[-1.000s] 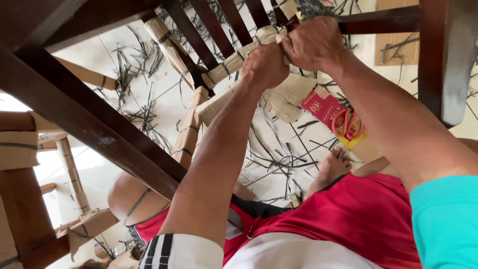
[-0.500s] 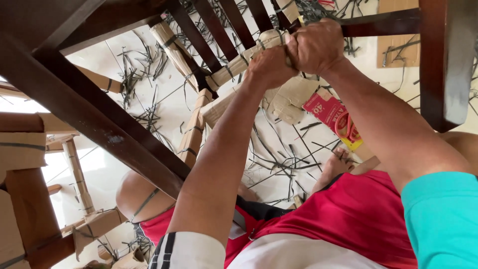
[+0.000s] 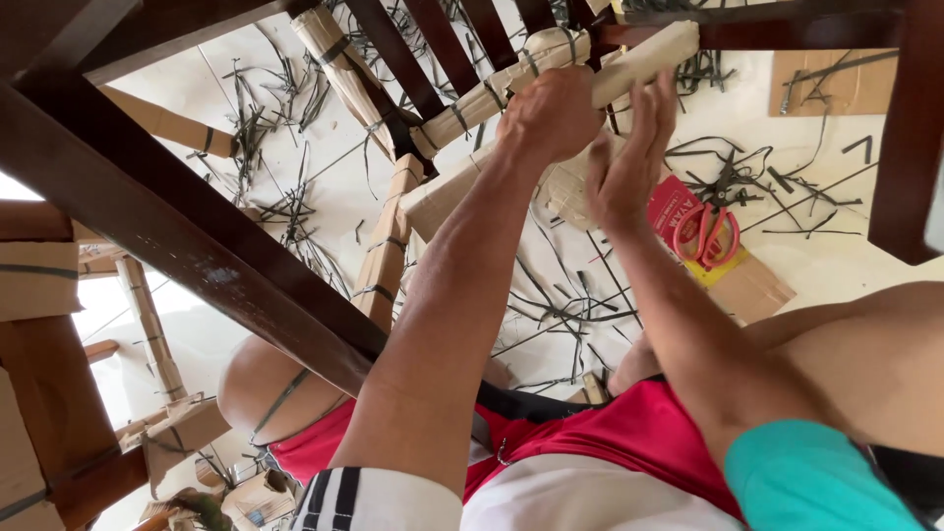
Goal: Wrapping chair legs and frame with cardboard strips and securing them with ties for protection.
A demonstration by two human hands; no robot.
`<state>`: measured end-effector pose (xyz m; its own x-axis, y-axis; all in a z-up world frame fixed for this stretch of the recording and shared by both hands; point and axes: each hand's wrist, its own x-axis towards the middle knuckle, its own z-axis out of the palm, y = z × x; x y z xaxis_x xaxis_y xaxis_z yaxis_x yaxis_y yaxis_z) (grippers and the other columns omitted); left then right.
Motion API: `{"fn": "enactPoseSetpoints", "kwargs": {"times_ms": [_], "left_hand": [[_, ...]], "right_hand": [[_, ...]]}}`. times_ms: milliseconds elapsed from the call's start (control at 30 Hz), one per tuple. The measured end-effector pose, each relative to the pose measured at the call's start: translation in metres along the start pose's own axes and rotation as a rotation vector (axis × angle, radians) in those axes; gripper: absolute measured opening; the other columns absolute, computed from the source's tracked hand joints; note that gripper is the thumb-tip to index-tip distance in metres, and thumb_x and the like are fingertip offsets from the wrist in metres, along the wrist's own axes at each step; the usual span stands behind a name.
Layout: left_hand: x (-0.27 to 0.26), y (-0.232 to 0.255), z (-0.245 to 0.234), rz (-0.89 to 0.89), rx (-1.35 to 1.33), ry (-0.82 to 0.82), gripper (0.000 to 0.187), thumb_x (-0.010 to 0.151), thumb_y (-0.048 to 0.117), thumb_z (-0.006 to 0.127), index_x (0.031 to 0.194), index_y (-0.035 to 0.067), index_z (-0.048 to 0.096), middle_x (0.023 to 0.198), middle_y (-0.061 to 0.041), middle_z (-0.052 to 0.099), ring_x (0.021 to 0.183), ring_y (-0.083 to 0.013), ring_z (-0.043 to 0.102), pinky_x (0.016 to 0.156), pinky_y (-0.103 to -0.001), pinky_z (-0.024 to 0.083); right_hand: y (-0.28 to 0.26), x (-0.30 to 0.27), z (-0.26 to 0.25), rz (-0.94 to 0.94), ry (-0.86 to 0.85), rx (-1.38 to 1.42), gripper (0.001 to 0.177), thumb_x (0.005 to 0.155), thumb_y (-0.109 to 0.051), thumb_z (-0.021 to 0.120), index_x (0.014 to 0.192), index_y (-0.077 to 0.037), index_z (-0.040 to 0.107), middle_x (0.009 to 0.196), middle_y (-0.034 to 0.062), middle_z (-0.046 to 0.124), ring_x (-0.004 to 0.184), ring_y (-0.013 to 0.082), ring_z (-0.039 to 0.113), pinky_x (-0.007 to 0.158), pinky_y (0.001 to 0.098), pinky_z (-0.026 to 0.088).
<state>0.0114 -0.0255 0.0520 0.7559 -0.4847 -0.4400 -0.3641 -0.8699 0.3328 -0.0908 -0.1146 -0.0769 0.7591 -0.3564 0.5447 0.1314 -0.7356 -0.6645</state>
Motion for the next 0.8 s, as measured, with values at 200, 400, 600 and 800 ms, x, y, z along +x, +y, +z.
{"fn": "enactPoseSetpoints", "kwargs": {"times_ms": [200, 400, 600, 800], "left_hand": [[0.015, -0.011, 0.019, 0.021, -0.088, 0.068, 0.035, 0.092, 0.017, 0.061, 0.127, 0.016, 0.065, 0.080, 0.002, 0.062, 0.050, -0.0060, 0.051, 0.038, -0.022, 0.045], [0.016, -0.007, 0.019, 0.015, -0.022, 0.092, 0.043, 0.092, 0.037, 0.065, 0.130, 0.016, 0.067, 0.097, -0.006, 0.073, 0.067, -0.0153, 0.069, 0.053, -0.031, 0.059], [-0.012, 0.010, -0.015, -0.135, -0.276, -0.075, 0.067, 0.077, 0.079, 0.038, 0.088, 0.020, 0.067, 0.075, 0.005, 0.062, 0.068, -0.0086, 0.064, 0.067, -0.032, 0.058], [0.013, -0.008, 0.013, -0.194, -0.354, 0.123, 0.073, 0.093, 0.067, 0.026, 0.115, 0.015, 0.072, 0.110, -0.012, 0.076, 0.115, -0.0335, 0.071, 0.102, -0.050, 0.053]], "right_hand": [[0.008, -0.134, 0.028, 0.260, -0.515, -0.207, 0.047, 0.092, -0.030, 0.069, 0.124, -0.005, 0.046, 0.111, 0.0147, 0.059, 0.083, 0.0330, 0.065, 0.067, 0.0434, 0.054], [0.035, -0.187, 0.047, 0.160, -0.849, -0.411, 0.015, 0.092, -0.019, 0.066, 0.101, -0.007, 0.063, 0.110, 0.0147, 0.060, 0.094, 0.0338, 0.063, 0.082, 0.0460, 0.055], [0.022, -0.099, 0.037, 1.266, -0.391, 0.831, 0.002, 0.099, -0.001, 0.047, 0.098, 0.000, 0.046, 0.074, 0.0112, 0.056, 0.054, 0.0192, 0.056, 0.045, 0.0320, 0.049], [-0.033, 0.040, -0.018, 1.125, -0.211, 0.888, 0.011, 0.098, -0.007, 0.047, 0.094, -0.017, 0.049, 0.067, -0.0019, 0.050, 0.045, 0.0031, 0.042, 0.035, 0.0143, 0.028]]}}
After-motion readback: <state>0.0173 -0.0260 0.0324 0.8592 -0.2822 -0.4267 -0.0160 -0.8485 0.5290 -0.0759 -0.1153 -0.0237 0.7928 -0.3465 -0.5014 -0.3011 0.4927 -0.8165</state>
